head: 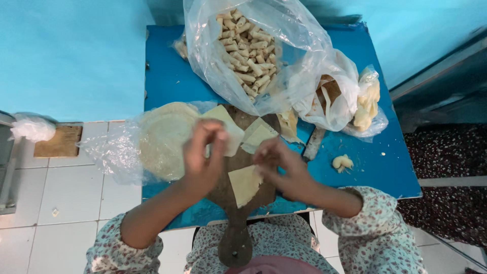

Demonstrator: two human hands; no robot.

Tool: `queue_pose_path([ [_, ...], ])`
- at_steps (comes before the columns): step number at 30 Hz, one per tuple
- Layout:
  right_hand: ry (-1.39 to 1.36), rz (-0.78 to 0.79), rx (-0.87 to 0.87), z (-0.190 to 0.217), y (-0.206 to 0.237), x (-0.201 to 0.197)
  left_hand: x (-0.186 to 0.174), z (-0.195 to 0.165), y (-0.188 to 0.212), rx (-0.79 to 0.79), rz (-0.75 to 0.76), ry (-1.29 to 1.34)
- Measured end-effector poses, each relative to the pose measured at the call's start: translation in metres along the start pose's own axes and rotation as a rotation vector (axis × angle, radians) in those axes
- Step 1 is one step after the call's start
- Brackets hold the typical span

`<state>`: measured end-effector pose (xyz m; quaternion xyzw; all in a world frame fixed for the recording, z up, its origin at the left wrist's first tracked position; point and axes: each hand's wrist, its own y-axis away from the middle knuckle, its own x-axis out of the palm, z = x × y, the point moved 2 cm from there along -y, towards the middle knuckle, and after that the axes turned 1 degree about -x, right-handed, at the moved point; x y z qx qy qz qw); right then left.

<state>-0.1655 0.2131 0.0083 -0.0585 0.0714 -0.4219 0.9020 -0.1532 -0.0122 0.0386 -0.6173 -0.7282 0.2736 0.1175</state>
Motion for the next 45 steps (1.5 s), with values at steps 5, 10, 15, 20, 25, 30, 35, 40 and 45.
queue_pose_path([
  [5,-0.531,-0.105,0.281,0.000,-0.008,-0.025,0.031,-0.010,0.008,0.638,0.402,-0.464],
  [10,-0.234,-0.207,0.157,0.004,-0.010,-0.038,0.043,-0.005,0.012,0.417,0.300,-0.261],
  [15,-0.239,-0.069,0.206,0.007,-0.005,-0.039,0.055,0.030,0.009,-0.327,0.381,0.328],
  [20,-0.048,-0.092,0.259,0.005,-0.012,-0.037,0.060,0.045,0.012,-0.544,0.480,0.341],
  [25,0.398,-0.147,0.283,0.003,-0.018,-0.040,0.051,0.046,0.003,-0.370,0.432,0.017],
  [30,0.546,-0.150,0.227,0.001,-0.020,-0.041,0.055,0.051,0.000,-0.212,0.421,-0.143],
  [35,0.582,-0.153,0.246,0.004,-0.022,-0.043,0.057,0.051,0.001,-0.152,0.445,-0.253],
  [40,0.966,-0.212,-0.040,0.015,-0.017,-0.034,0.051,0.034,0.001,0.083,0.353,-0.455],
  [45,0.740,0.160,-0.249,0.017,-0.008,-0.012,0.027,0.014,-0.006,0.111,0.182,-0.364],
])
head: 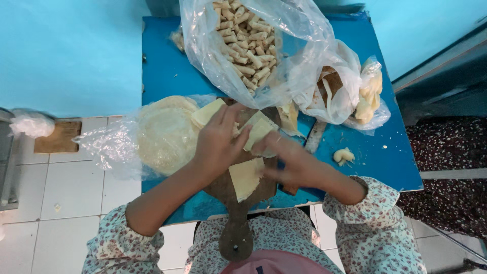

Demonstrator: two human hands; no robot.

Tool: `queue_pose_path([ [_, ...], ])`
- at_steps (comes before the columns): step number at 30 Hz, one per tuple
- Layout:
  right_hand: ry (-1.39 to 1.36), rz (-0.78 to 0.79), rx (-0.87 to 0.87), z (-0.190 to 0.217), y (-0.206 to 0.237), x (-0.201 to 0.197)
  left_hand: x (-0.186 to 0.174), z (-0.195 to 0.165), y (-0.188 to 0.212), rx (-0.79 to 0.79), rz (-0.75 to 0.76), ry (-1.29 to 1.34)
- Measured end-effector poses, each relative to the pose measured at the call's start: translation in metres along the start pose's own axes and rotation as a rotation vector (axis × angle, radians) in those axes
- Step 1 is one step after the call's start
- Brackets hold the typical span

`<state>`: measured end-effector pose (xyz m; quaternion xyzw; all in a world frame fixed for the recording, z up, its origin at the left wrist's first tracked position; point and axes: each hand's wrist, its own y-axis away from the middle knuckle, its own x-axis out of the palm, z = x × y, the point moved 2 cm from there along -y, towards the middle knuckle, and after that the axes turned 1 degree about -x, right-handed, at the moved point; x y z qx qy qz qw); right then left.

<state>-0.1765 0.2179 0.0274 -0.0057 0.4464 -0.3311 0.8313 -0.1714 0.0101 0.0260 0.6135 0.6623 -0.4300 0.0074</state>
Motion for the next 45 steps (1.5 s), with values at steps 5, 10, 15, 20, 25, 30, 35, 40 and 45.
queue_pose_path([
  [5,-0.093,0.206,-0.230,0.010,0.003,0.033,-0.022,-0.009,-0.003,0.019,-0.100,0.025],
  [10,-0.299,0.076,0.067,0.003,0.009,0.043,-0.031,-0.009,-0.003,-0.092,-0.015,0.114],
  [15,-0.802,-0.234,0.244,-0.007,0.012,0.026,-0.038,-0.008,0.001,-0.107,0.074,0.082],
  [20,-1.044,-0.405,0.206,-0.011,0.010,0.013,-0.034,-0.011,0.005,-0.206,0.352,0.230],
  [25,-1.036,-0.394,0.198,-0.015,0.012,0.016,-0.015,-0.021,0.007,-0.252,0.319,0.444],
  [30,-1.044,-0.505,0.304,-0.022,0.015,0.019,-0.011,-0.012,0.010,-0.252,0.303,0.469],
  [35,-1.136,-0.532,0.328,-0.025,0.013,0.014,-0.007,-0.003,0.008,-0.363,0.227,0.592],
  [40,-1.094,-0.456,0.297,-0.023,0.011,0.013,-0.001,-0.002,0.010,-0.344,0.316,0.635],
  [45,-1.050,-0.644,0.331,-0.027,0.016,0.010,0.005,0.015,0.012,-0.399,0.231,0.677],
])
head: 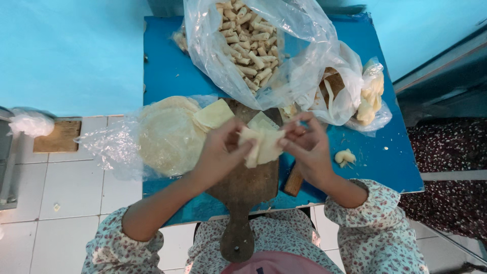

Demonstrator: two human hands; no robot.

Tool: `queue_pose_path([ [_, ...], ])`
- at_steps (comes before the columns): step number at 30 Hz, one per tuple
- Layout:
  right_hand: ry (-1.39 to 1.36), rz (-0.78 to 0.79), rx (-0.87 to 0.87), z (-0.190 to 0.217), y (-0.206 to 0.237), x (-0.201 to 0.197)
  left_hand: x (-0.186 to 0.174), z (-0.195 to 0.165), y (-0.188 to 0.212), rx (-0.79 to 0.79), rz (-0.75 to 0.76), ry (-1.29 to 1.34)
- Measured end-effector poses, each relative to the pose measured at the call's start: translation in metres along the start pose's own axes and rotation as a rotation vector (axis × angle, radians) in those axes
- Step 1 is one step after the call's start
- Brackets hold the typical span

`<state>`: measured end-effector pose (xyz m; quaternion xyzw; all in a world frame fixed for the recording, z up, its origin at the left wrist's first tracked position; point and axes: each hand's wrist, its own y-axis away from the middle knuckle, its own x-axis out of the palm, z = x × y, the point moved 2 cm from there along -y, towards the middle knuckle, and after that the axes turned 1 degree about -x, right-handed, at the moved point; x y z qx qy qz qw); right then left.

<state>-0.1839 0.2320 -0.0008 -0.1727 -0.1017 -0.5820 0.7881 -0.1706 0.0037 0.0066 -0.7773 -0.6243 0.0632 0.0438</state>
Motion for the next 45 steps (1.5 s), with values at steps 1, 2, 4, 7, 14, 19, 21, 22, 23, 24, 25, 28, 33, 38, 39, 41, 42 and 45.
queue_pose_path([
  [1,0.001,-0.057,-0.039,0.002,0.000,-0.003,-0.006,0.003,-0.002,-0.005,-0.036,0.081],
  [2,0.015,-0.064,-0.091,0.007,-0.001,-0.006,-0.010,0.005,-0.003,-0.010,-0.072,0.162],
  [4,0.042,-0.079,-0.194,0.016,-0.001,-0.011,-0.019,0.005,-0.004,0.005,-0.143,0.245],
  [7,0.307,-0.079,-0.388,0.027,0.000,-0.011,-0.029,-0.002,-0.002,0.060,-0.226,0.278],
  [14,1.066,0.412,-0.202,0.013,-0.002,0.023,-0.032,-0.015,-0.001,0.131,-0.253,0.314],
  [19,1.046,0.333,-0.115,0.023,-0.012,0.021,-0.032,-0.014,-0.002,0.075,-0.217,0.321],
  [21,1.072,0.343,-0.138,0.022,-0.013,0.022,-0.031,-0.014,-0.003,0.063,-0.205,0.333],
  [22,1.085,0.347,-0.151,0.020,-0.013,0.022,-0.031,-0.014,-0.004,0.067,-0.199,0.341],
  [23,1.135,0.346,-0.215,0.018,-0.013,0.024,-0.031,-0.015,-0.004,0.070,-0.193,0.350],
  [24,1.185,0.347,-0.278,0.013,-0.012,0.027,-0.031,-0.015,-0.005,0.069,-0.188,0.347],
  [25,1.234,0.349,-0.343,0.009,-0.011,0.030,-0.031,-0.015,-0.005,0.068,-0.185,0.344],
  [28,1.251,0.340,-0.335,-0.003,-0.011,0.032,-0.031,-0.014,-0.004,0.068,-0.171,0.345],
  [33,1.183,0.348,-0.271,-0.009,-0.013,0.031,-0.029,-0.010,-0.003,0.062,-0.154,0.394],
  [38,1.179,0.253,-0.349,-0.002,-0.019,0.031,-0.032,-0.004,-0.001,0.065,-0.110,0.412],
  [39,1.184,0.241,-0.361,-0.001,-0.020,0.031,-0.032,-0.003,0.000,0.057,-0.112,0.400],
  [41,1.139,0.181,-0.384,0.002,-0.018,0.030,-0.031,0.002,0.001,0.041,-0.108,0.374],
  [42,1.089,0.137,-0.396,0.003,-0.015,0.029,-0.028,0.005,0.000,0.038,-0.101,0.356],
  [45,0.651,0.231,-0.333,0.000,-0.005,0.027,-0.014,0.013,0.002,0.017,-0.061,0.337],
])
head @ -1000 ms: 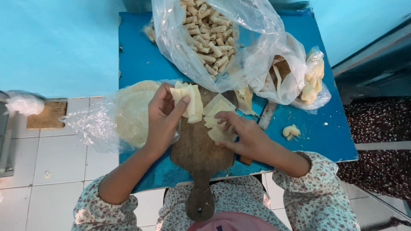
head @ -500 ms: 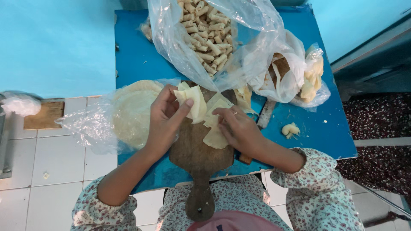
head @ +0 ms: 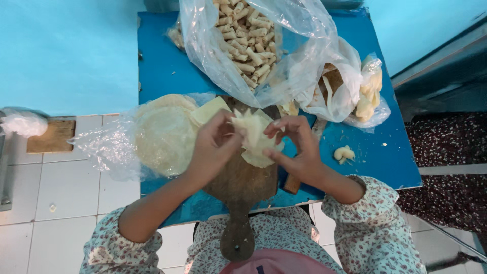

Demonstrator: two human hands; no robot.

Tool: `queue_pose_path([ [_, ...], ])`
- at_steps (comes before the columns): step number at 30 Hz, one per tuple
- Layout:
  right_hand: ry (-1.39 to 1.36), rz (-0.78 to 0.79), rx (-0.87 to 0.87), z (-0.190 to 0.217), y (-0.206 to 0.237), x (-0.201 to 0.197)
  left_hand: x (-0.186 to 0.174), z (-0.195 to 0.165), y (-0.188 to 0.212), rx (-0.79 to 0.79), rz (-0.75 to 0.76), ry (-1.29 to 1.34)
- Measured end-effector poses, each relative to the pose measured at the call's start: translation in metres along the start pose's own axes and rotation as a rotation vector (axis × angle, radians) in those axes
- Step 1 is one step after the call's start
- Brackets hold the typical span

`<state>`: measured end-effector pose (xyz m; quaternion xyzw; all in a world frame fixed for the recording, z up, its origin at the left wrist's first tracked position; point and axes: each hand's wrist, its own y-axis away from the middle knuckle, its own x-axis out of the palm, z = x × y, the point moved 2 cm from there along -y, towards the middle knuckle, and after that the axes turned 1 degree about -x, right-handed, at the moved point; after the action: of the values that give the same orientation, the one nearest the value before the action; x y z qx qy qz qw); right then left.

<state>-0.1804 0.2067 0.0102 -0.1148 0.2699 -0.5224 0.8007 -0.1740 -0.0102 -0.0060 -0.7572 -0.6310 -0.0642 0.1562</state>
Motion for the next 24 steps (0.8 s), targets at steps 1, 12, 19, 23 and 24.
queue_pose_path([
  [1,-0.204,0.033,0.004,-0.001,0.004,0.001,0.005,0.004,0.003,-0.023,0.033,0.018],
  [12,-0.679,-0.394,0.227,-0.018,0.006,-0.034,-0.004,0.003,-0.003,-0.027,-0.092,0.032],
  [19,-0.159,-0.363,-0.037,-0.003,0.003,-0.034,-0.013,-0.015,-0.005,-0.022,-0.132,0.320],
  [23,0.477,0.108,-0.241,0.011,0.002,-0.009,-0.014,-0.021,-0.005,-0.011,-0.143,0.322],
  [24,0.462,0.272,-0.213,0.012,0.002,0.000,-0.015,-0.022,-0.005,-0.014,-0.145,0.312],
])
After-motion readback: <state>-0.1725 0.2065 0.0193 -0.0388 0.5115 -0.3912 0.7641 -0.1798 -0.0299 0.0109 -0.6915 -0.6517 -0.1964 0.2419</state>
